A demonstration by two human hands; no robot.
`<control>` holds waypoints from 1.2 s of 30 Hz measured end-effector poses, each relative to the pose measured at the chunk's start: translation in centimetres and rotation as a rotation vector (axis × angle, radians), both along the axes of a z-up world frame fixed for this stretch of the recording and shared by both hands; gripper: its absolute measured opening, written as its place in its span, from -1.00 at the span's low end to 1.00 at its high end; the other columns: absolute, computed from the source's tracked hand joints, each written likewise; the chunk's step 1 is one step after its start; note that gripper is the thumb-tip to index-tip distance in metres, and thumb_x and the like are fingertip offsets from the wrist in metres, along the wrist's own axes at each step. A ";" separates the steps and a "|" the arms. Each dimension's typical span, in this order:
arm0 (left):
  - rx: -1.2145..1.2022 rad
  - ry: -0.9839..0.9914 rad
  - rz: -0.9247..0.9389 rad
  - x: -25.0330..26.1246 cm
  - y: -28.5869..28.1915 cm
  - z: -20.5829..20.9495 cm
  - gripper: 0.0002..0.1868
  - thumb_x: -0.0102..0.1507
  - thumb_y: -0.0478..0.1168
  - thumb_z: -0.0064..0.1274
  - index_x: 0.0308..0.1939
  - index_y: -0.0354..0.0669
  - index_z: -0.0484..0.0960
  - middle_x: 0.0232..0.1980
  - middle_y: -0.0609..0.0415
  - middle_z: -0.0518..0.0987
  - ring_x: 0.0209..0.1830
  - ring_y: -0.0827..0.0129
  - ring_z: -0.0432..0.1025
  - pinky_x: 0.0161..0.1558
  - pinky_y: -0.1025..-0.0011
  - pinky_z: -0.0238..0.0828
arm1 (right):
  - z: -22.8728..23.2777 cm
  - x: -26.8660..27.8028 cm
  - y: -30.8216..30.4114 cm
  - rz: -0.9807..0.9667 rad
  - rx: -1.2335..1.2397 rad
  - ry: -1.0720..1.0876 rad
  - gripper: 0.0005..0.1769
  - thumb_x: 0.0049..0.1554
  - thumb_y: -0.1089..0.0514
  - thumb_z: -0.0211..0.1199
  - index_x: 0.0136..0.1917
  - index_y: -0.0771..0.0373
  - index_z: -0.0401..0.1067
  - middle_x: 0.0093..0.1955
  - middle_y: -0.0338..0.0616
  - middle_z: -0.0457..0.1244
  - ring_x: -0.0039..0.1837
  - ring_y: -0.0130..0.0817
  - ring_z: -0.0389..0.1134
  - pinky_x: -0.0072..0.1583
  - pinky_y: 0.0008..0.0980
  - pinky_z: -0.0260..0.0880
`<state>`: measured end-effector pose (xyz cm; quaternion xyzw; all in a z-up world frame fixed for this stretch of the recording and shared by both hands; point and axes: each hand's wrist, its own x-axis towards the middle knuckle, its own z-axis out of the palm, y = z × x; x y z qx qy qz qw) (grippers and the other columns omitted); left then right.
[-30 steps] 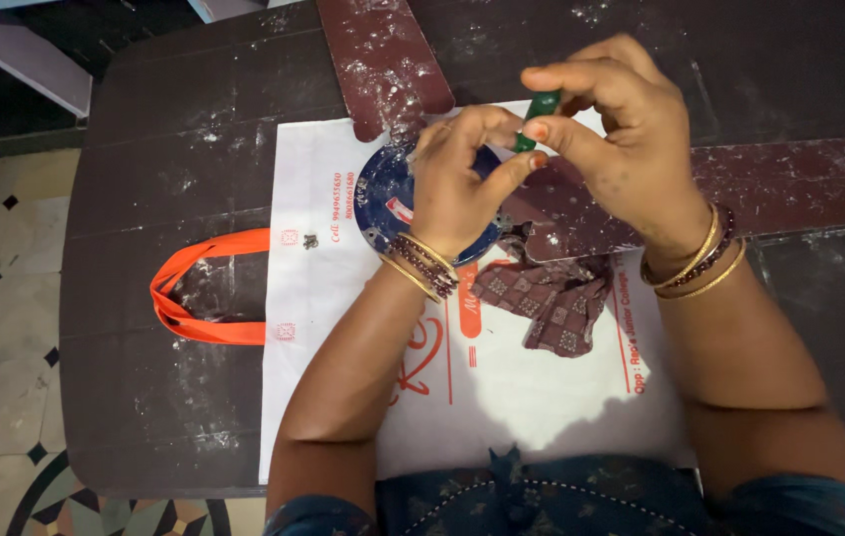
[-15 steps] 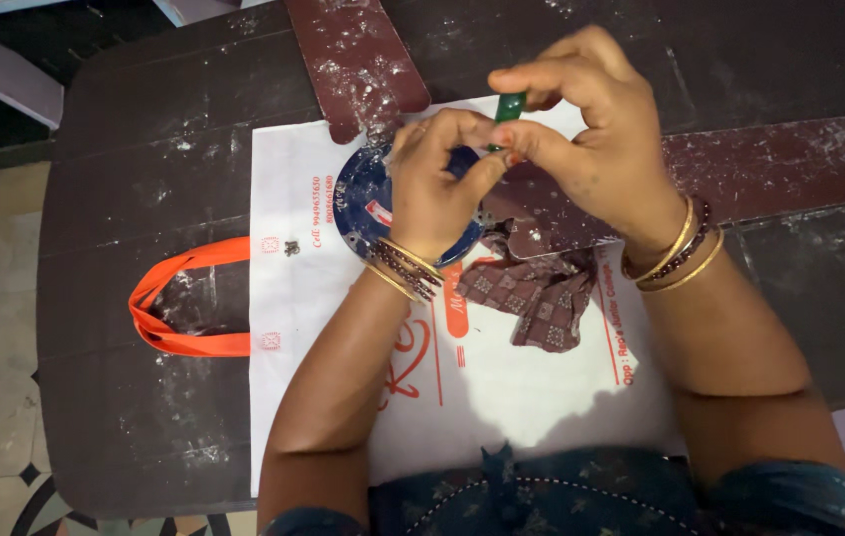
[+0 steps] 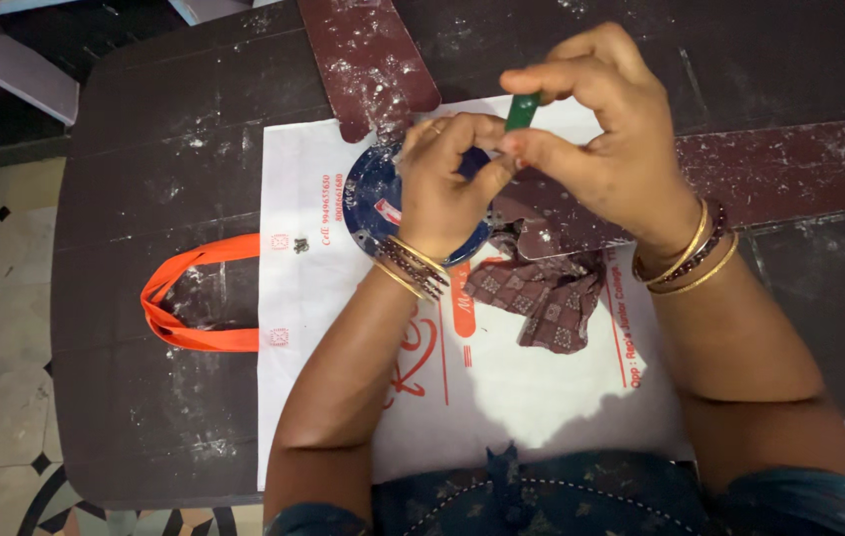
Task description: The person uses a screwdriver to loosen and remove screws from the central hub of a ceiling fan. They remove several screws and place them on the table while the fan remains on the surface.
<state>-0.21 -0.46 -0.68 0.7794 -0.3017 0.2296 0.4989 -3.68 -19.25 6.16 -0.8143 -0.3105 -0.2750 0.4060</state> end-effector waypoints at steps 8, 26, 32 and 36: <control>-0.012 -0.112 -0.053 0.1 0.3 0.4 -0.65 0.24 -0.14 0.31 0.06 -0.11 0.62 -0.11 0.17 0.66 -0.03 0.31 0.55 0.26 0.26 0.28 | 0.5 -0.2 -0.2 -0.004 -0.005 0.027 -0.78 0.39 0.23 0.38 0.28 0.23 0.50 0.15 -0.09 0.30 0.17 -0.34 0.39 0.21 -0.45 0.40; -0.010 -0.052 0.064 -0.2 -0.5 0.0 -0.66 0.09 -0.12 0.38 -0.21 -0.08 0.54 -0.21 0.19 0.64 -0.10 0.27 0.53 0.11 0.25 0.30 | 0.9 -0.4 0.3 0.040 -0.028 0.070 -0.73 0.26 0.20 0.47 0.19 0.23 0.50 0.10 -0.12 0.34 0.13 -0.33 0.41 0.18 -0.39 0.42; 0.016 -0.125 -0.075 0.4 0.4 0.0 -0.74 0.25 -0.12 0.32 -0.08 -0.11 0.63 -0.16 0.16 0.66 -0.08 0.31 0.56 0.32 0.17 0.25 | 1.8 -0.8 0.5 0.117 -0.033 0.029 -0.72 0.32 0.37 0.27 0.29 0.28 0.44 0.20 -0.02 0.37 0.24 -0.20 0.41 0.28 -0.29 0.40; -0.048 -0.088 -0.085 0.4 0.2 -0.1 -0.78 0.25 -0.11 0.29 -0.22 -0.10 0.58 -0.15 0.17 0.69 -0.09 0.29 0.57 0.23 0.23 0.31 | 1.9 -0.7 0.5 0.156 -0.022 0.080 -0.65 0.29 0.44 0.14 0.33 0.28 0.39 0.23 -0.02 0.36 0.24 -0.21 0.41 0.28 -0.30 0.41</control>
